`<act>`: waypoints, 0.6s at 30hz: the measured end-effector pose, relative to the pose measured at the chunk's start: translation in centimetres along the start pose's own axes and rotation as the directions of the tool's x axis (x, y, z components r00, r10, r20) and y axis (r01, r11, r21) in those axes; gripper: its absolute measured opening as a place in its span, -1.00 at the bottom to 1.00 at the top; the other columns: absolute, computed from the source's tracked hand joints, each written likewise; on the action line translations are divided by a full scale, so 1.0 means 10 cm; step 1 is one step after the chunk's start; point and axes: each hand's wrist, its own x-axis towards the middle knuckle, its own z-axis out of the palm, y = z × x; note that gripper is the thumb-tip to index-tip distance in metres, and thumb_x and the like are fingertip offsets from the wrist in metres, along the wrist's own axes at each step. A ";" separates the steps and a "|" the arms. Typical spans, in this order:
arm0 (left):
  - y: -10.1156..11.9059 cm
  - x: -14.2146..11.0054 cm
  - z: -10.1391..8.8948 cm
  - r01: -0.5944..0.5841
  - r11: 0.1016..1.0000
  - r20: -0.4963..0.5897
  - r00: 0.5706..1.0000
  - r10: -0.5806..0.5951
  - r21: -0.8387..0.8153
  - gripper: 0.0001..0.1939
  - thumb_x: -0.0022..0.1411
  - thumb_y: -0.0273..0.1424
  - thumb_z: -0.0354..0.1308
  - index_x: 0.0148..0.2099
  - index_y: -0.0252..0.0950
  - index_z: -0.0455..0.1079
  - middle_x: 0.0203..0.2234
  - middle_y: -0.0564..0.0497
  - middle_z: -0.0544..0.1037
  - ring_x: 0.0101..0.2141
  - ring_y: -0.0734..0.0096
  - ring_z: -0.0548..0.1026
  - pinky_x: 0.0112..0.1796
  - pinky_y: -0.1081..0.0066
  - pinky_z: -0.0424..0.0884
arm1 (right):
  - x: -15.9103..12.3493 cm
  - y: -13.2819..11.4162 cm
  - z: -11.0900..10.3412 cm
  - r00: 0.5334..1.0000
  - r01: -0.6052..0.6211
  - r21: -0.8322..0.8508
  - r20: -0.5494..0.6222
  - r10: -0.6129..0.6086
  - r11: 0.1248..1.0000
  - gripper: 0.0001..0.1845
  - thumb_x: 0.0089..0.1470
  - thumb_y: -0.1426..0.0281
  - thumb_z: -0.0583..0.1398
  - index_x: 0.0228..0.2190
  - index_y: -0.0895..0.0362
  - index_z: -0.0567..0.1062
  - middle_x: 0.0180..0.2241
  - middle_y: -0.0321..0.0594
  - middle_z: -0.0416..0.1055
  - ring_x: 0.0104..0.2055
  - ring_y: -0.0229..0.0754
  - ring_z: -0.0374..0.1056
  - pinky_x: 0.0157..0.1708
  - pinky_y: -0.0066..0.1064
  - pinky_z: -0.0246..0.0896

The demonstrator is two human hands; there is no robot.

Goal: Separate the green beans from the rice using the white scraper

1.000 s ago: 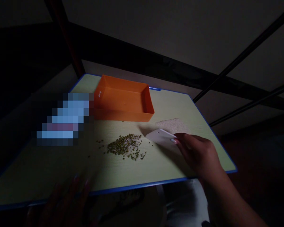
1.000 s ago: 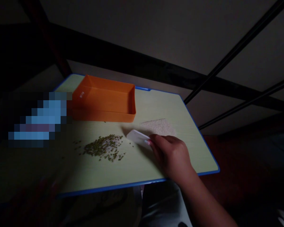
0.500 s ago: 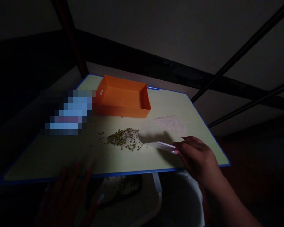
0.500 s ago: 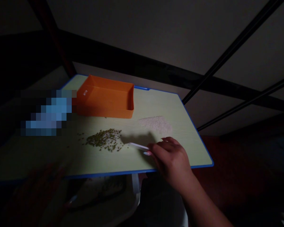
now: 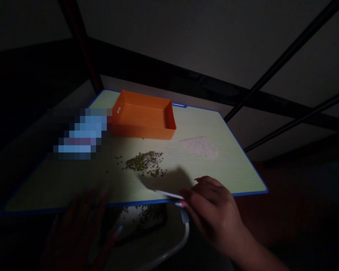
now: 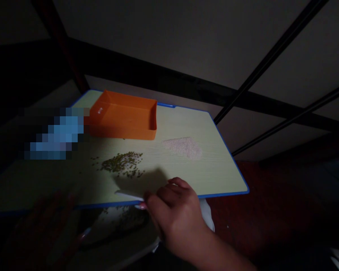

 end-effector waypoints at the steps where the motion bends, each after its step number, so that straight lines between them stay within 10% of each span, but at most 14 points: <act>1: 0.01 0.00 -0.01 0.009 1.000 0.011 1.000 -0.009 -0.001 -0.33 0.25 -0.25 -0.10 0.37 -0.04 -0.20 0.43 0.09 -0.09 0.40 0.18 -0.10 0.35 -0.09 -0.02 | 0.02 -0.03 0.02 1.000 0.000 0.010 0.000 0.000 1.000 -0.77 0.28 0.44 0.07 -0.30 0.15 0.53 -0.55 -0.28 0.50 -0.52 -0.23 0.42 -0.32 -0.26 0.39; 18: -0.02 -0.01 0.01 0.012 0.999 0.045 0.999 -0.013 0.032 -0.33 0.26 -0.22 -0.10 0.37 -0.07 -0.20 0.40 -0.05 0.03 0.40 0.06 -0.07 0.24 -0.26 0.13 | -0.15 0.10 -0.08 0.973 -0.170 -0.007 -0.163 0.166 0.985 -0.88 0.22 0.50 0.13 -0.32 0.14 0.48 -0.51 -0.24 0.50 -0.49 -0.24 0.42 -0.48 -0.40 0.33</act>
